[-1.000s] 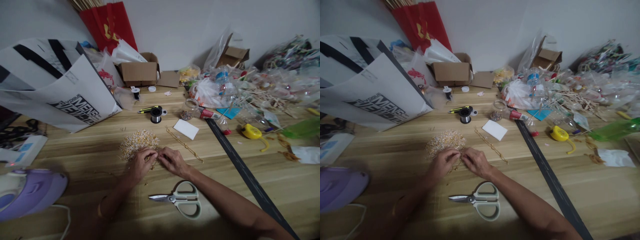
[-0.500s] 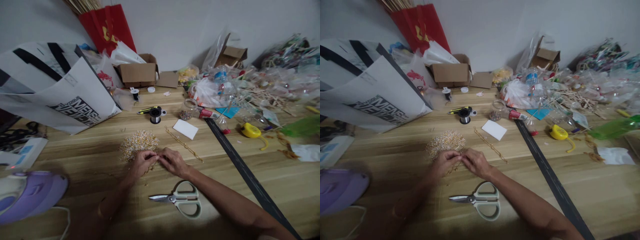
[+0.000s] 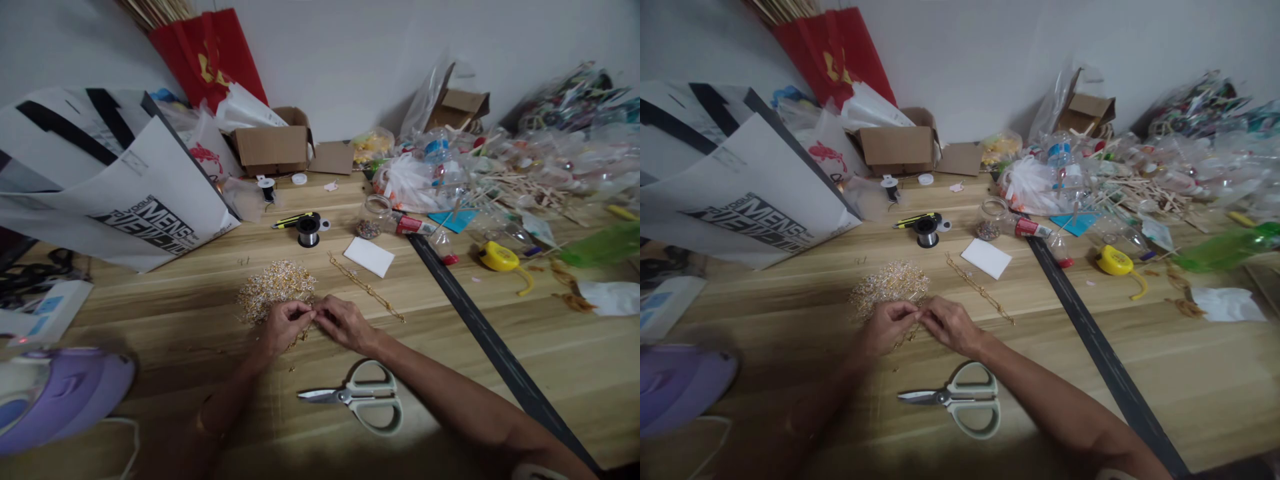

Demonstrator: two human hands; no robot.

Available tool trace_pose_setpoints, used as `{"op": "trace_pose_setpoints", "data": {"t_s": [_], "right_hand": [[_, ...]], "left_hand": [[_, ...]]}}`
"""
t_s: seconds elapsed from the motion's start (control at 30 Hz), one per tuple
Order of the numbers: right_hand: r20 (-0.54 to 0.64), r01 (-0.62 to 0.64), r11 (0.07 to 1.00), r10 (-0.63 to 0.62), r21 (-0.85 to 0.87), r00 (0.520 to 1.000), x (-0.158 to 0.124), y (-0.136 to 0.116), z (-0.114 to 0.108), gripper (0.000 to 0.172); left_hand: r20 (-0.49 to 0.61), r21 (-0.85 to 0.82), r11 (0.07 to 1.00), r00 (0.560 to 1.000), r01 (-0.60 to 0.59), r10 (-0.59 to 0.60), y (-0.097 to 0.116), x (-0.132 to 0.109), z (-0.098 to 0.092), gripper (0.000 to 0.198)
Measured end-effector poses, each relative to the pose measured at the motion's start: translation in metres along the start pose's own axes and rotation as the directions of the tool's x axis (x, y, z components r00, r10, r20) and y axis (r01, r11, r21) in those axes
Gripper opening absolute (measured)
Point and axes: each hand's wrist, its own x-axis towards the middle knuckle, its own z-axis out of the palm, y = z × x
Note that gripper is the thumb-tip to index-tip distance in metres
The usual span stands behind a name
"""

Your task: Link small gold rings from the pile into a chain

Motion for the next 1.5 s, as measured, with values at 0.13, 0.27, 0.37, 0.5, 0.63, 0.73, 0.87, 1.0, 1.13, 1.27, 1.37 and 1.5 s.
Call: {"op": "trace_pose_setpoints", "data": {"t_s": [0.13,0.27,0.37,0.5,0.63,0.73,0.87,1.0,1.13,1.27,1.37,1.5], "right_hand": [[-0.005,-0.041,0.999,0.041,0.009,0.999,-0.002,0.001,0.001,0.011],[-0.024,-0.095,0.995,0.096,0.041,0.995,-0.003,0.003,0.002,0.014],[-0.036,-0.083,0.996,0.085,0.041,0.996,-0.002,0.004,0.001,0.011],[-0.025,-0.072,0.997,0.073,0.035,0.997,0.002,0.0,-0.002,0.012],[-0.01,-0.042,0.998,0.042,0.052,0.999,0.005,-0.004,-0.006,0.013],[0.0,-0.036,0.998,0.036,0.047,0.999,0.005,-0.004,-0.006,0.014],[-0.005,-0.029,1.0,0.029,-0.004,1.0,0.004,-0.003,-0.004,0.014],[-0.015,-0.023,0.997,0.022,-0.068,1.0,0.002,-0.002,-0.003,0.013],[-0.031,-0.026,0.994,0.022,-0.107,0.999,0.001,0.0,-0.002,0.011],[-0.027,-0.025,0.993,0.022,-0.117,0.999,0.0,0.001,-0.001,0.011],[-0.032,-0.028,0.992,0.024,-0.125,0.999,0.0,0.001,-0.001,0.011],[-0.05,-0.027,0.991,0.021,-0.129,0.999,0.0,-0.001,-0.002,0.011]], "left_hand": [[-0.025,0.0,1.0,1.0,-0.011,0.011,-0.001,0.0,0.0,0.016],[-0.055,-0.022,1.0,0.998,-0.006,0.004,-0.002,0.001,-0.002,0.015],[-0.081,-0.035,0.999,0.997,-0.007,0.005,-0.006,0.002,-0.002,0.014],[-0.111,-0.03,0.999,0.993,-0.031,0.027,-0.015,0.003,-0.003,0.012],[-0.122,-0.018,0.998,0.991,-0.054,0.051,-0.017,0.003,-0.003,0.011],[-0.143,-0.021,0.999,0.989,-0.045,0.042,-0.013,0.003,-0.003,0.011],[-0.157,-0.025,0.999,0.987,-0.042,0.038,-0.009,0.002,-0.002,0.013],[-0.164,0.011,0.998,0.985,-0.054,0.056,-0.006,0.001,-0.001,0.012],[-0.17,0.061,0.995,0.982,-0.073,0.083,-0.004,-0.001,0.0,0.01],[-0.175,0.115,0.988,0.977,-0.101,0.121,-0.002,-0.003,0.001,0.009],[-0.184,0.16,0.979,0.971,-0.125,0.154,-0.002,-0.004,0.002,0.009],[-0.177,0.19,0.972,0.968,-0.142,0.176,-0.002,-0.004,0.003,0.009]]}}
